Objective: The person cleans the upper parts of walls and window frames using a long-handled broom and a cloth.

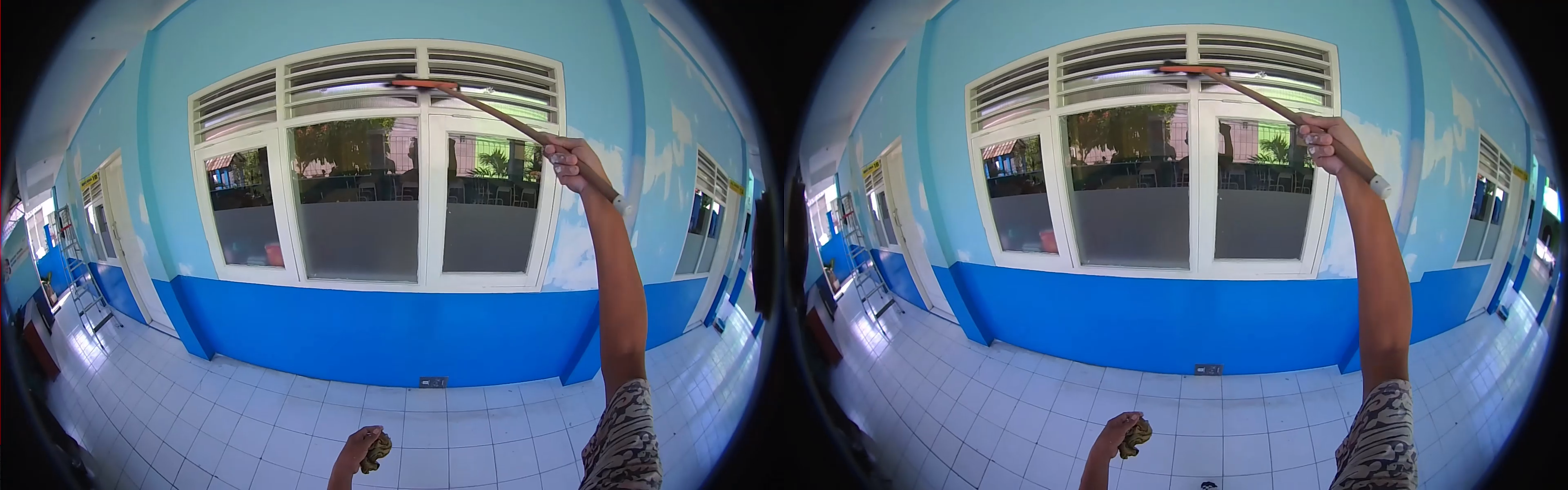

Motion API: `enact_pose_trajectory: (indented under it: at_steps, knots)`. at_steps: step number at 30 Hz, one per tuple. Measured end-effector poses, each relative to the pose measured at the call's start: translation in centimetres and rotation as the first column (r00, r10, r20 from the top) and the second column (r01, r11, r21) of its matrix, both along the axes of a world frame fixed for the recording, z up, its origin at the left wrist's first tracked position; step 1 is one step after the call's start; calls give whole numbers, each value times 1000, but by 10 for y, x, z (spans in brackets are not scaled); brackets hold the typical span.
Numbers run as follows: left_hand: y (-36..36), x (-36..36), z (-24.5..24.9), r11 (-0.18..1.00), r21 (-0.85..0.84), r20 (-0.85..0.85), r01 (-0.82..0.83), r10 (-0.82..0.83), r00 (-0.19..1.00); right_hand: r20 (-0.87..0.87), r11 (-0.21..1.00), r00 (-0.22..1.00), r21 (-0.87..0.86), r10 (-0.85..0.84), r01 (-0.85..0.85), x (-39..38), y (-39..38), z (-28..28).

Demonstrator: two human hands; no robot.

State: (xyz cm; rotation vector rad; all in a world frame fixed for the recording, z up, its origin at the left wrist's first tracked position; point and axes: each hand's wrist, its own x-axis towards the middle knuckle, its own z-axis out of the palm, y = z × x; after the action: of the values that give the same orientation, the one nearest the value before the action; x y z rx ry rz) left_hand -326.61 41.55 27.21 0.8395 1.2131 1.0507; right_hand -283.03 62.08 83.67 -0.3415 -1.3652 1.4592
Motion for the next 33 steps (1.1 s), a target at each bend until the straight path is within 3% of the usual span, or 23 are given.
enact_pose_trajectory:
  at_steps: [2,4,6,7,8,10,11,14,16,19,20,22,23,24,25,26,28,30,32,33]
  knots:
    - [5,5,-2,1000,7,-2,27,-27,1000,-149,995,988,-80,41,-53,15,-24,0]
    - [4,4,-3,999,17,39,37,-37,999,-135,997,990,-66,29,-39,22,-36,-10]
    - [0,-5,-17,999,31,58,30,-32,998,-61,914,919,98,-389,393,14,-43,-22]
    - [-4,-11,-19,1000,-5,34,18,-18,999,-18,744,756,167,-654,647,2,-43,-30]
    - [-8,-17,-21,999,-42,11,4,-3,1000,63,578,582,243,-811,779,1,-22,-36]
    - [-13,-26,-21,998,-57,-10,-34,34,999,117,440,424,236,-898,866,-10,10,-45]
    - [-10,-28,-18,998,-45,-4,-53,53,999,112,449,435,243,-894,860,-12,19,-45]
    - [5,-22,13,999,-6,-6,-38,38,999,151,734,720,193,-678,651,-35,10,-52]
    - [19,-9,41,1000,21,-18,0,0,1000,112,952,946,87,-303,295,-45,-13,-44]
    - [33,-1,51,977,156,-63,145,-136,989,-78,993,996,-104,41,-49,-45,-35,-28]
    - [27,-5,55,978,155,-62,139,-131,989,-77,993,996,-105,46,-54,-52,-34,-31]
    - [15,-12,65,982,131,-23,139,-137,990,-15,994,997,82,-70,71,-71,-29,-37]
    - [9,-20,59,982,133,-15,132,-131,991,-14,969,979,139,-204,204,-83,-18,-40]
    - [0,-34,50,986,127,-22,107,-105,994,-6,970,980,142,-196,195,-101,-4,-43]
    - [-8,-48,41,990,120,-32,80,-77,997,41,851,871,236,-490,469,-122,12,-46]
    - [-13,-61,36,990,120,-27,70,-67,997,54,648,673,336,-737,683,-146,24,-50]
    - [-24,-80,24,995,42,38,-92,91,995,74,569,575,291,-815,769,-208,28,-66]
    - [-25,-86,21,988,56,88,-144,138,986,113,656,657,296,-745,694,-255,28,-80]
    - [-21,-86,25,996,55,52,-68,65,997,171,821,811,249,-559,514,-297,16,-86]
    - [-20,-83,29,997,45,49,-64,61,997,181,950,933,107,-310,295,-312,21,-81]
